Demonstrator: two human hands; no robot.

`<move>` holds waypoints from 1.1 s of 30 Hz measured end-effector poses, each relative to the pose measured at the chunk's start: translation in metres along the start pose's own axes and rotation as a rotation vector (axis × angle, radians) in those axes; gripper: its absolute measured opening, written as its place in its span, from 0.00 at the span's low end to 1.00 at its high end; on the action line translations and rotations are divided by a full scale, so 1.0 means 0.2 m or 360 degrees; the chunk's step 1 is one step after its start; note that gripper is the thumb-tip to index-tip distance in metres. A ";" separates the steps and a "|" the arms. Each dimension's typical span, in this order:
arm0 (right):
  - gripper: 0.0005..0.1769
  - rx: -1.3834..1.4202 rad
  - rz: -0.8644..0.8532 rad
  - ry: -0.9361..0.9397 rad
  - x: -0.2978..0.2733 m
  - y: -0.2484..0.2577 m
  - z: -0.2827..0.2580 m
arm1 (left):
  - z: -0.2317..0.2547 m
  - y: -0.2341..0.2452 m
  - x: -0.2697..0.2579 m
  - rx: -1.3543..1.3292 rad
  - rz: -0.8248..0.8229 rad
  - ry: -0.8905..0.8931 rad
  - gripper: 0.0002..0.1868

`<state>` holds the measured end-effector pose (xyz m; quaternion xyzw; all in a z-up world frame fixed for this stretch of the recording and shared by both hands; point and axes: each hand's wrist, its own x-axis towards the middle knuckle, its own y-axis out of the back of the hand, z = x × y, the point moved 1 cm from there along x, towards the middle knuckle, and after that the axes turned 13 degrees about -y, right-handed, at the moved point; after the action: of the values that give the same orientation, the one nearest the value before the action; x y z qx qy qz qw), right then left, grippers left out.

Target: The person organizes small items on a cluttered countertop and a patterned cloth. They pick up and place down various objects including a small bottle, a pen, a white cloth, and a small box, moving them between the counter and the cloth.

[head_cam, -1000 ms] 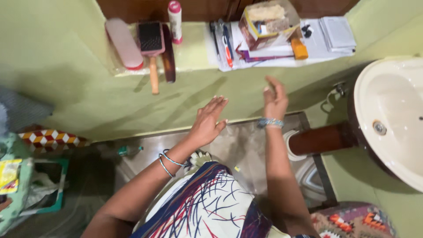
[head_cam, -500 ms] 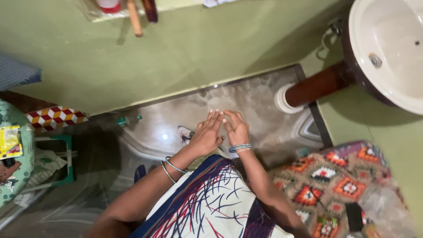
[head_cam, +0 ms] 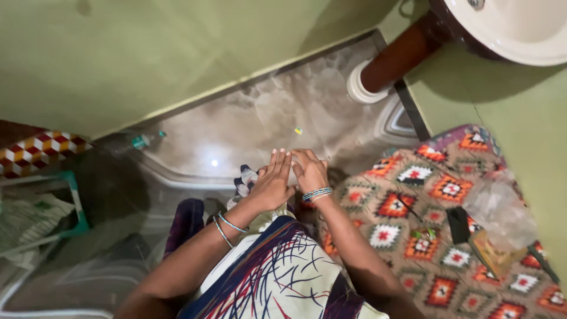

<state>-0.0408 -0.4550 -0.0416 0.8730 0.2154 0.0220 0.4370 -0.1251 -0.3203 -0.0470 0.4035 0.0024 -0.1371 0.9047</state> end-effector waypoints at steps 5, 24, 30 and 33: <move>0.19 0.0046 -0.0068 -0.0089 -0.31 0.11 0.31 | 0.25 -0.35 -0.05 -0.0100 -0.0057 -0.0006 0.53; 0.17 0.0072 0.0255 -0.0445 -1.19 0.15 0.83 | 0.68 -0.96 -0.21 0.0090 -0.0767 -0.0223 0.48; 0.17 0.0053 0.0303 -0.0580 -1.45 0.05 0.95 | 0.73 -1.15 -0.36 0.0024 -0.0794 -0.0292 0.49; 0.17 -0.0017 0.0358 -0.0602 -1.56 0.02 1.03 | 0.78 -1.26 -0.39 0.0056 -0.0859 -0.0332 0.50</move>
<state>-0.2755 -0.7350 -0.1192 0.8777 0.0306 -0.0925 0.4692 -0.2794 -0.5753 -0.1171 0.3875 0.0143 -0.4137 0.8237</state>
